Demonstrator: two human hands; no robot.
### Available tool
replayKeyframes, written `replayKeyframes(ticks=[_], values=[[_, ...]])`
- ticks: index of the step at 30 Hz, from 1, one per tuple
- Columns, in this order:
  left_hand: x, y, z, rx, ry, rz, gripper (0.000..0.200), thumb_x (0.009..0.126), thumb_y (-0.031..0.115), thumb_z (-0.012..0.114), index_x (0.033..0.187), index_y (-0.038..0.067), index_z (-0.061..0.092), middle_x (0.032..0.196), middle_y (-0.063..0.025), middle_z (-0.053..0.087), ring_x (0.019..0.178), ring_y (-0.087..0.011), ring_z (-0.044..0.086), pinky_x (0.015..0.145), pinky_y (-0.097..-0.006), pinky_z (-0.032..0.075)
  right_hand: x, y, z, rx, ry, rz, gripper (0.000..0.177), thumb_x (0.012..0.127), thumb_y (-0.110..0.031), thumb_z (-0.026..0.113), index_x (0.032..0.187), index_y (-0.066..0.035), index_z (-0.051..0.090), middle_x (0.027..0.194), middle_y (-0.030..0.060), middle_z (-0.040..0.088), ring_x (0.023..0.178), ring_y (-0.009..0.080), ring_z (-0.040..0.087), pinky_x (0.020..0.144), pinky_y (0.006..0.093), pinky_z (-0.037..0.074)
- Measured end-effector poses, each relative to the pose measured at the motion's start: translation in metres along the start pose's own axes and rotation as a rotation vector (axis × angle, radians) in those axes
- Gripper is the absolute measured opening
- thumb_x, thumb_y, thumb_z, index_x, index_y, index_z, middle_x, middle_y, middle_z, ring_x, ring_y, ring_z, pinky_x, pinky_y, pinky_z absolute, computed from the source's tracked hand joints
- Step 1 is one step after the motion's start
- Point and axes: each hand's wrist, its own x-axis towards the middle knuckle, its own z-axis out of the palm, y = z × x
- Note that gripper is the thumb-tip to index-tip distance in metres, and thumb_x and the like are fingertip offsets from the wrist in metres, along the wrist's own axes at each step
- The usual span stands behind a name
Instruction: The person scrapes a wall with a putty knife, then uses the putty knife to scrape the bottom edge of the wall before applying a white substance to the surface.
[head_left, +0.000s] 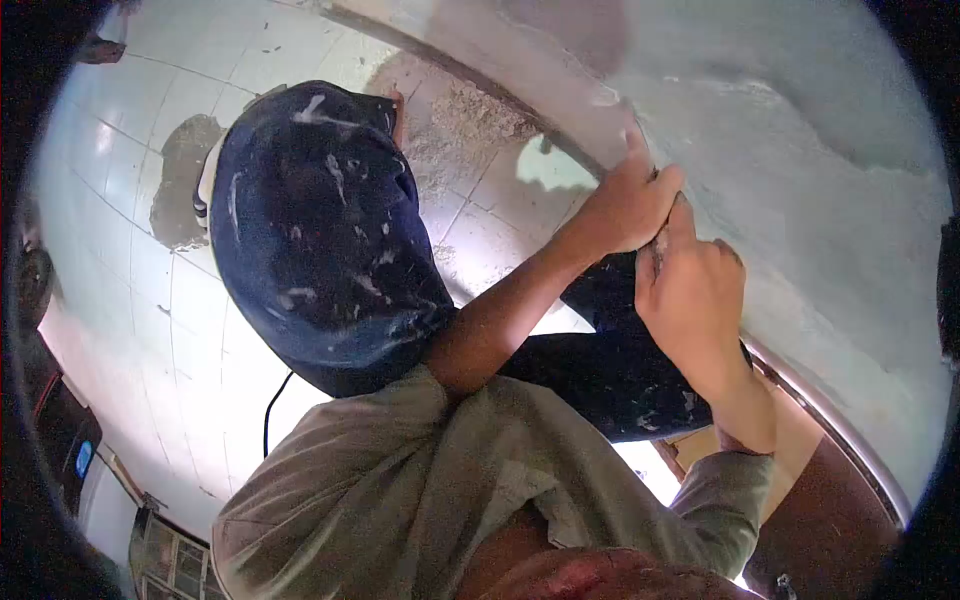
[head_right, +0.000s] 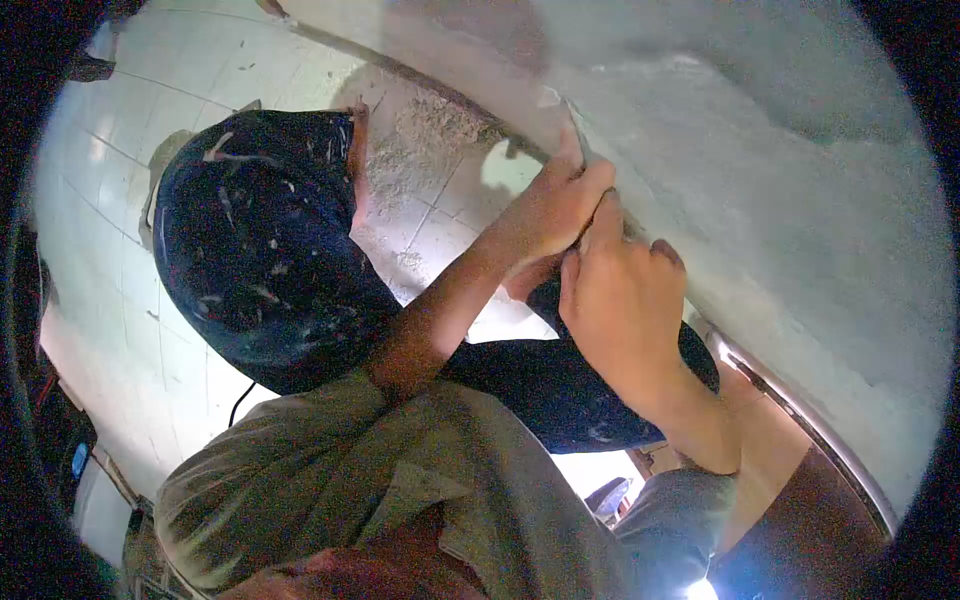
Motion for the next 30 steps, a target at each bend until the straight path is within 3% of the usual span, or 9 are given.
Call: replayKeyframes(ticks=[4,7,13,14,18,20,21,23,30], values=[[0.008,-0.018,-0.001,0.63,-0.189,0.317,0.073,0.091,0.026,0.05,0.136,-0.022,0.018,0.087,-0.0391,0.061,0.085,-0.0496,0.065,0.078,-0.0492,0.05,-0.006,0.01,0.018,0.017,0.036,0.012,0.048,0.081,-0.01,0.067,0.125,0.002,0.051,0.069,0.0217,0.065,0.065,0.0437,0.065,0.064,0.0515,0.052],[-0.01,0.017,0.014,-0.137,0.153,0.004,0.06,0.09,0.026,0.05,0.123,-0.022,0.034,0.087,-0.0392,0.062,0.083,-0.0466,0.067,0.076,-0.0489,0.051,-0.016,0.0,0.002,0.017,0.091,0.009,0.045,0.081,-0.01,0.067,0.122,0.001,0.052,0.068,0.0214,0.065,0.064,0.0436,0.065,0.064,0.0512,0.052],[0.005,-0.005,-0.006,0.187,-0.197,-0.023,0.076,0.091,0.029,0.05,0.136,-0.024,0.022,0.093,-0.0391,0.063,0.092,-0.0453,0.067,0.085,-0.0458,0.051,-0.009,0.008,0.021,0.016,0.025,0.061,0.04,0.083,-0.013,0.065,0.119,0.001,0.053,0.068,0.0218,0.065,0.063,0.044,0.064,0.064,0.0532,0.051],[-0.006,0.011,0.005,-0.07,0.049,-0.13,0.074,0.092,0.027,0.05,0.135,-0.024,0.021,0.097,-0.0395,0.063,0.093,-0.0442,0.067,0.088,-0.0469,0.05,-0.01,0.006,0.015,0.013,0.032,0.058,0.04,0.083,-0.013,0.065,0.119,0.001,0.053,0.068,0.0218,0.065,0.063,0.044,0.064,0.064,0.0532,0.051],[0.007,-0.021,0.01,-0.128,0.076,-0.012,0.066,0.092,0.025,0.049,0.131,-0.023,0.027,0.099,-0.0394,0.062,0.093,-0.0434,0.067,0.087,-0.0479,0.05,-0.005,0.009,0.021,0.041,0.047,0.037,0.037,0.084,-0.015,0.065,0.116,0.0,0.054,0.066,0.0215,0.065,0.063,0.0431,0.065,0.066,0.0532,0.051],[0.015,-0.03,-0.004,0.711,-0.219,0.27,0.073,0.092,0.025,0.048,0.136,-0.024,0.016,0.096,-0.038,0.063,0.094,-0.0428,0.067,0.087,-0.0473,0.05,-0.008,0.008,0.027,-0.051,0.071,0.058,0.04,0.083,-0.015,0.065,0.118,0.001,0.054,0.063,0.02,0.064,0.062,0.0415,0.065,0.066,0.0511,0.051],[0.014,-0.018,-0.002,0.713,-0.213,0.286,0.073,0.092,0.025,0.048,0.136,-0.024,0.016,0.096,-0.038,0.063,0.094,-0.0428,0.067,0.087,-0.0473,0.05,-0.01,0.004,0.02,-0.06,0.086,0.056,0.04,0.083,-0.015,0.065,0.118,0.001,0.054,0.063,0.02,0.064,0.062,0.0415,0.065,0.066,0.0511,0.051],[-0.004,0.013,0.0,-0.071,0.014,-0.019,0.071,0.092,0.026,0.048,0.134,-0.025,0.021,0.095,-0.0398,0.062,0.093,-0.0465,0.067,0.086,-0.0489,0.05,-0.015,-0.005,0.002,-0.006,0.091,0.006,0.039,0.083,-0.016,0.061,0.114,0.006,0.057,0.068,0.021,0.068,0.062,0.0384,0.069,0.066,0.0471,0.054],[0.009,-0.015,0.0,0.181,-0.012,0.094,0.069,0.091,0.027,0.049,0.13,-0.025,0.028,0.095,-0.0389,0.063,0.09,-0.0505,0.065,0.086,-0.0502,0.05,-0.013,-0.001,0.01,0.102,0.053,0.061,0.041,0.081,-0.013,0.065,0.119,-0.001,0.053,0.07,0.0237,0.065,0.07,0.0447,0.065,0.066,0.0556,0.05]])
